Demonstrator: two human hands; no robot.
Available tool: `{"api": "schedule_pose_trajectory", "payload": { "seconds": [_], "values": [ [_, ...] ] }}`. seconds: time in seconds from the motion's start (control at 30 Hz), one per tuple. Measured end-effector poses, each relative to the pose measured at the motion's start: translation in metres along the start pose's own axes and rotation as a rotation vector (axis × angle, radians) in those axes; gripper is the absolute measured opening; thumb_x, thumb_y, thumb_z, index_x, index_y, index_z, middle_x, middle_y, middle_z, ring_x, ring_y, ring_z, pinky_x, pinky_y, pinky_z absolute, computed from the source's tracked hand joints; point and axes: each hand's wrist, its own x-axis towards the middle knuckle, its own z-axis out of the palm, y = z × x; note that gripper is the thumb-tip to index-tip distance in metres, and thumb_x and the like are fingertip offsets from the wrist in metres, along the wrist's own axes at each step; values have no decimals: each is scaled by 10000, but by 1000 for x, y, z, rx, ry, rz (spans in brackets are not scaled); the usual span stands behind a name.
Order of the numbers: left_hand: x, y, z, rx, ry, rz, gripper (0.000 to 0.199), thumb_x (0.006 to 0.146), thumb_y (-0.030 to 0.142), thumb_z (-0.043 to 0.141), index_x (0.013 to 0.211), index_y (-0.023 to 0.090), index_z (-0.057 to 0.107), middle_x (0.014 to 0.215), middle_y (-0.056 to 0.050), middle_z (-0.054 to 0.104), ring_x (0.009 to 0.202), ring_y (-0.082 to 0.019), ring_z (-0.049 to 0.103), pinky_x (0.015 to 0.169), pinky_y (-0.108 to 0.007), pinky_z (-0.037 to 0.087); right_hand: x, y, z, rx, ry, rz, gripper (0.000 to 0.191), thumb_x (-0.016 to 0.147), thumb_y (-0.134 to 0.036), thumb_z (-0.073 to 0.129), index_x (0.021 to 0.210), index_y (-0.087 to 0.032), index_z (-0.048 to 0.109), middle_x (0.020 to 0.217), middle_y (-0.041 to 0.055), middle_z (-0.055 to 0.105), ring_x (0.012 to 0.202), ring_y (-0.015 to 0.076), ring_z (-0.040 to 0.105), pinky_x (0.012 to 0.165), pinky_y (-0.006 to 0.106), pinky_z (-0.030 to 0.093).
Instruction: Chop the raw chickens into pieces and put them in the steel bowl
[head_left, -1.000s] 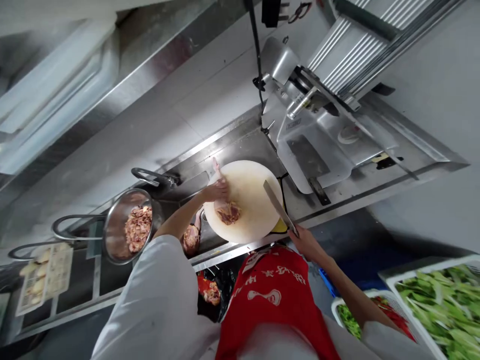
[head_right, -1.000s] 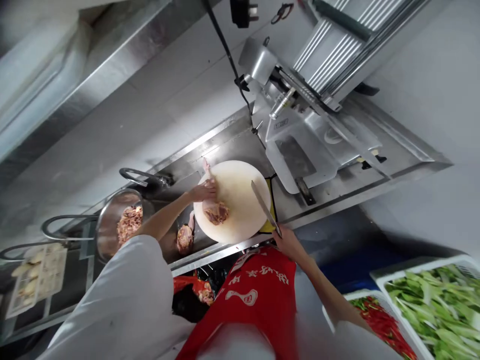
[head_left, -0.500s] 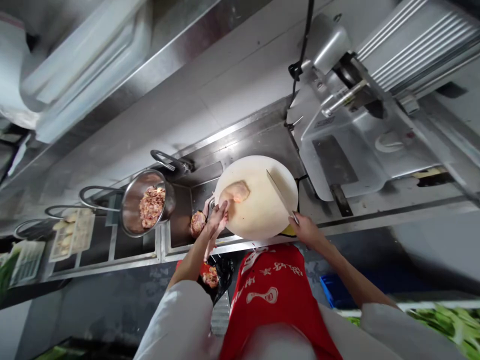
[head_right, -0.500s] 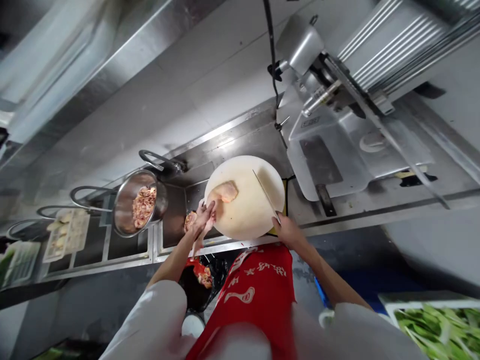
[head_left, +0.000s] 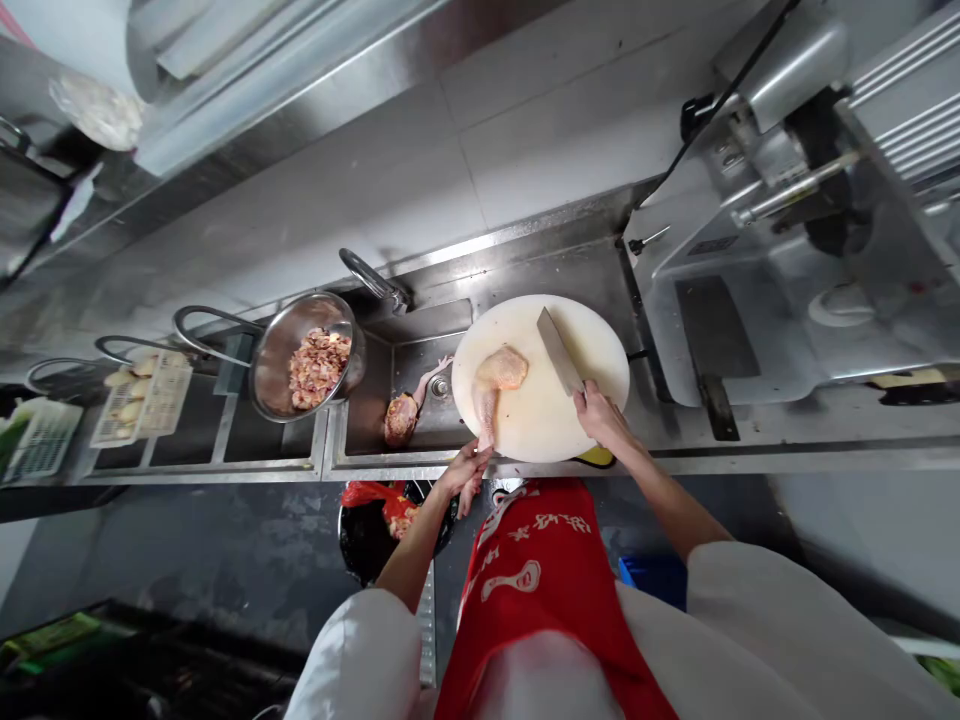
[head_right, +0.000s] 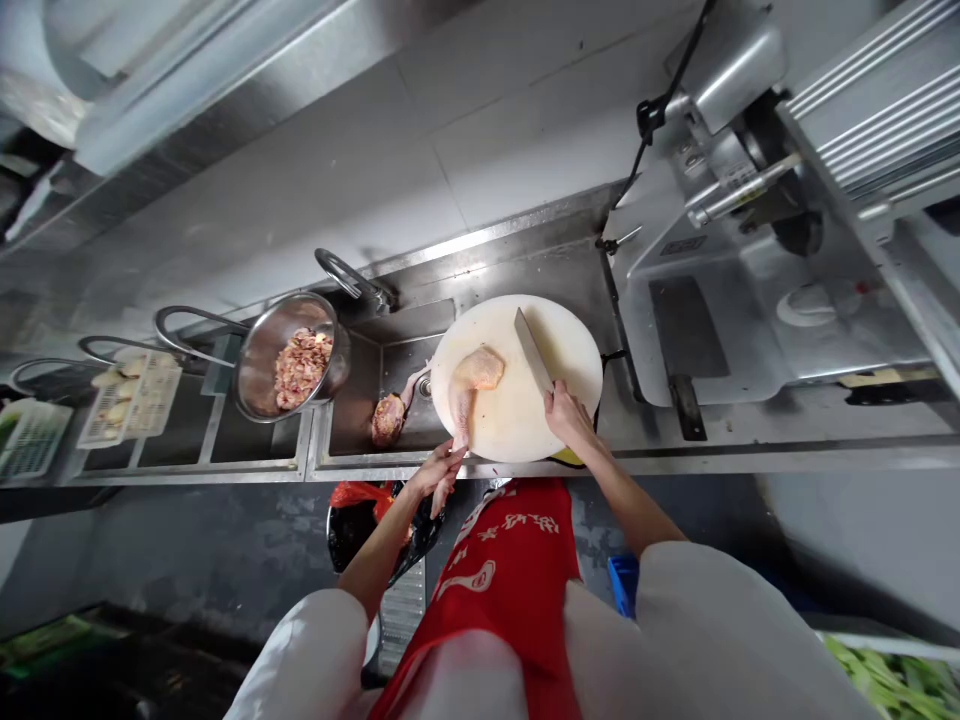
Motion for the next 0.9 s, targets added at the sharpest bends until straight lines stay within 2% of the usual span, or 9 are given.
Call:
{"api": "schedule_pose_trajectory", "payload": {
  "seconds": [0.1, 0.2, 0.3, 0.37, 0.47, 0.57, 0.67, 0.8, 0.9],
  "values": [
    [-4, -8, 2, -7, -19, 4, 576, 720, 624, 760, 993, 181, 513, 547, 103, 416, 361, -39, 350, 379, -182, 289, -9, -7, 7, 52, 38, -65, 443, 1021, -371, 350, 1406, -164, 423, 1051, 138, 714, 882, 246, 681, 756, 293, 443],
    [-15, -28, 1, -18, -74, 13, 582, 725, 694, 711, 910, 173, 528, 533, 72, 445, 386, -80, 442, 402, -215, 350, -24, -6, 22, 20, 87, 42, 450, 1023, -409, 354, 1368, -142, 468, 1037, 160, 712, 892, 252, 683, 760, 299, 450],
    [-25, -56, -4, -66, -12, 53, 559, 751, 694, 690, 857, 175, 509, 508, 89, 391, 360, -50, 349, 384, -204, 285, -39, -2, 32, -22, 158, 177, 444, 1025, -423, 345, 1239, -99, 560, 1024, 199, 708, 948, 265, 683, 767, 299, 458],
    [-28, -70, -7, -72, 31, 76, 537, 772, 677, 682, 839, 177, 496, 506, 91, 384, 358, -38, 306, 378, -198, 244, -52, -1, 36, -60, 219, 188, 452, 1025, -434, 343, 1201, -89, 575, 1020, 210, 705, 960, 273, 687, 770, 304, 462],
    [-27, -81, -11, -57, 26, 109, 511, 800, 663, 660, 823, 183, 485, 502, 89, 392, 357, -41, 303, 374, -194, 215, -75, -2, 47, -183, 303, 179, 461, 1028, -434, 336, 1220, -72, 549, 960, 207, 706, 929, 287, 697, 783, 333, 469],
    [-24, -83, -13, -48, 2, 111, 485, 820, 644, 646, 820, 189, 479, 495, 93, 387, 345, -43, 289, 366, -188, 195, -90, -15, 60, -277, 300, 174, 439, 1034, -408, 331, 1239, -71, 525, 929, 193, 700, 920, 299, 697, 796, 362, 481],
    [-24, -83, -16, -47, -10, 99, 473, 827, 631, 648, 819, 191, 474, 493, 95, 383, 344, -44, 296, 366, -180, 198, -91, -46, 69, -319, 335, 162, 426, 1035, -385, 326, 1300, -90, 484, 1041, 211, 671, 953, 313, 683, 814, 401, 490],
    [-26, -82, -20, -58, -21, 77, 487, 814, 641, 657, 834, 189, 477, 507, 98, 381, 351, -38, 308, 378, -169, 192, -90, -89, 60, -303, 339, 148, 426, 1015, -349, 400, 1332, -75, 475, 1258, 279, 566, 1112, 324, 609, 916, 422, 466],
    [-28, -81, -24, -78, -32, 83, 474, 820, 626, 658, 830, 187, 478, 508, 97, 382, 348, -35, 296, 376, -171, 192, -115, -79, 29, -202, 310, 39, 426, 978, -339, 499, 1320, -87, 531, 1329, 264, 544, 1212, 330, 541, 988, 428, 434]
  ]
}}
